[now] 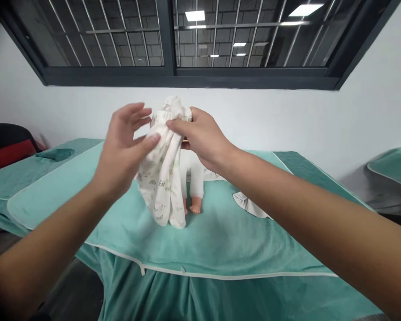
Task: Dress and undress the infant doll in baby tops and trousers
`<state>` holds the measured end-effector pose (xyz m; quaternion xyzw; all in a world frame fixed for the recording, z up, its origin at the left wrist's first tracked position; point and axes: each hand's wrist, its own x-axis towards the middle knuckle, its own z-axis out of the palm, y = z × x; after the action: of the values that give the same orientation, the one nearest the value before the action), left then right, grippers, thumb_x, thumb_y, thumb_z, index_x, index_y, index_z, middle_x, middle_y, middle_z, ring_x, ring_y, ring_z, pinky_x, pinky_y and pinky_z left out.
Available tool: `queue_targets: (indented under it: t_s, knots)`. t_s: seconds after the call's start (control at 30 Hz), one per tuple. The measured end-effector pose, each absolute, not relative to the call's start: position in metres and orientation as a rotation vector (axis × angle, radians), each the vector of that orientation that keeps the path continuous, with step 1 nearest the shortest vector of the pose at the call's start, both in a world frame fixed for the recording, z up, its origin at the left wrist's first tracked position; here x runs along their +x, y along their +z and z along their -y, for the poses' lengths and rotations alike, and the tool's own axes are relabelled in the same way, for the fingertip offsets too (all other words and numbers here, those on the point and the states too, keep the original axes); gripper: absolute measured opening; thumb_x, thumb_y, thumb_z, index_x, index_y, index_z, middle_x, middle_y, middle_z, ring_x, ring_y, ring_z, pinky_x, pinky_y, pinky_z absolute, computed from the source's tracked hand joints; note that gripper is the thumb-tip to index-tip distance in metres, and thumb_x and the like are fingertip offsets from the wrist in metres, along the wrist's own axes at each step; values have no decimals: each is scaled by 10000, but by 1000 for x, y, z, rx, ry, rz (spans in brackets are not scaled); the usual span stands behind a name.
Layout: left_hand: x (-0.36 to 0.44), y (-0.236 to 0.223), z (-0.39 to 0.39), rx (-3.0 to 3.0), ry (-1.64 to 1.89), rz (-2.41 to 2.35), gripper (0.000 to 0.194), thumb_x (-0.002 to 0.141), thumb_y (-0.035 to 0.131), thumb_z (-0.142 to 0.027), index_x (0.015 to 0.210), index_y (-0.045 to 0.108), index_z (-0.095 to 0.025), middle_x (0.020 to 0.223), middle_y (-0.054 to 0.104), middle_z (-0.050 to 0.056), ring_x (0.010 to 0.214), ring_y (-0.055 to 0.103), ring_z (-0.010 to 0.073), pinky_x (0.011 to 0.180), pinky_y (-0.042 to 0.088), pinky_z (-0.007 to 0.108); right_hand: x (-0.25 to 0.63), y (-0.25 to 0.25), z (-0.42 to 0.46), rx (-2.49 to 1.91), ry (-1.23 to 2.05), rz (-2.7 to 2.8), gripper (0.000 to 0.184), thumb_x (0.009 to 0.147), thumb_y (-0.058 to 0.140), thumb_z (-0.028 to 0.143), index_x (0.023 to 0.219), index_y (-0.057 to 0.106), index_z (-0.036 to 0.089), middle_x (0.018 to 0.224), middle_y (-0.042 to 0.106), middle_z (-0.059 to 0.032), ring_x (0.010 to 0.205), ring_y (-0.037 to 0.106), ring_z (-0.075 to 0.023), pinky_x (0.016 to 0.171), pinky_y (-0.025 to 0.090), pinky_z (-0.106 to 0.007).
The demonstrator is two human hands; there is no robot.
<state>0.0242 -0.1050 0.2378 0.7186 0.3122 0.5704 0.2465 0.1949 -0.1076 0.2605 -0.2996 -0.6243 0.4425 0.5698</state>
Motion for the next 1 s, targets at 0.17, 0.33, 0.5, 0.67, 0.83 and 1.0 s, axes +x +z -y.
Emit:
queue_targets:
  t_s: [0.17, 0.33, 0.5, 0.67, 0.83, 1.0]
  knots:
    - [13, 175, 106, 1854, 1096, -1130, 455, 821, 673, -489, 1183, 616, -219, 1167, 668, 57, 1105, 624, 286, 938, 515, 422, 199, 243, 75, -662, 1062, 1214, 153, 812, 653, 257, 919, 567, 189, 899, 651, -32, 931, 657, -201, 843, 573, -346]
    - [0, 149, 111, 1903, 1506, -1188, 200, 830, 665, -380, 937, 665, -210, 1298, 592, 34, 1228, 543, 241, 1045, 444, 352, 199, 170, 55, -998, 1344, 1104, 115, 811, 591, 218, 913, 559, 175, 815, 656, -33, 704, 647, -154, 627, 565, -275]
    - [-6, 150, 101, 1696, 1510, -1284, 204, 806, 669, -373, 915, 611, -211, 962, 666, 2, 897, 612, 172, 799, 499, 275, 183, 122, 75, -1376, 1860, 1704, 131, 845, 590, 284, 884, 577, 160, 864, 719, -93, 698, 689, -165, 546, 512, -219]
    - [-19, 131, 67, 1361, 1511, -1457, 337, 776, 686, -480, 933, 542, -218, 885, 611, -11, 757, 572, 140, 691, 478, 252, 183, 125, 74, -1400, 1840, 2022, 229, 886, 589, 394, 876, 605, 165, 877, 729, -70, 673, 675, -131, 578, 506, -204]
    - [-32, 101, 16, 1128, 1381, -1592, 466, 729, 706, -511, 1043, 502, -235, 844, 614, -3, 695, 598, 167, 600, 463, 271, 194, 121, 52, -1355, 1634, 2040, 248, 895, 601, 412, 988, 626, 183, 857, 704, -39, 648, 630, -127, 603, 515, -236]
    - [-9, 81, -27, 1179, 1155, -1586, 422, 651, 761, -337, 987, 583, -154, 1005, 679, 111, 996, 645, 278, 826, 505, 363, 210, 109, 7, -1347, 1126, 1849, 239, 859, 593, 300, 1070, 624, 193, 966, 685, -45, 818, 651, -159, 707, 519, -266]
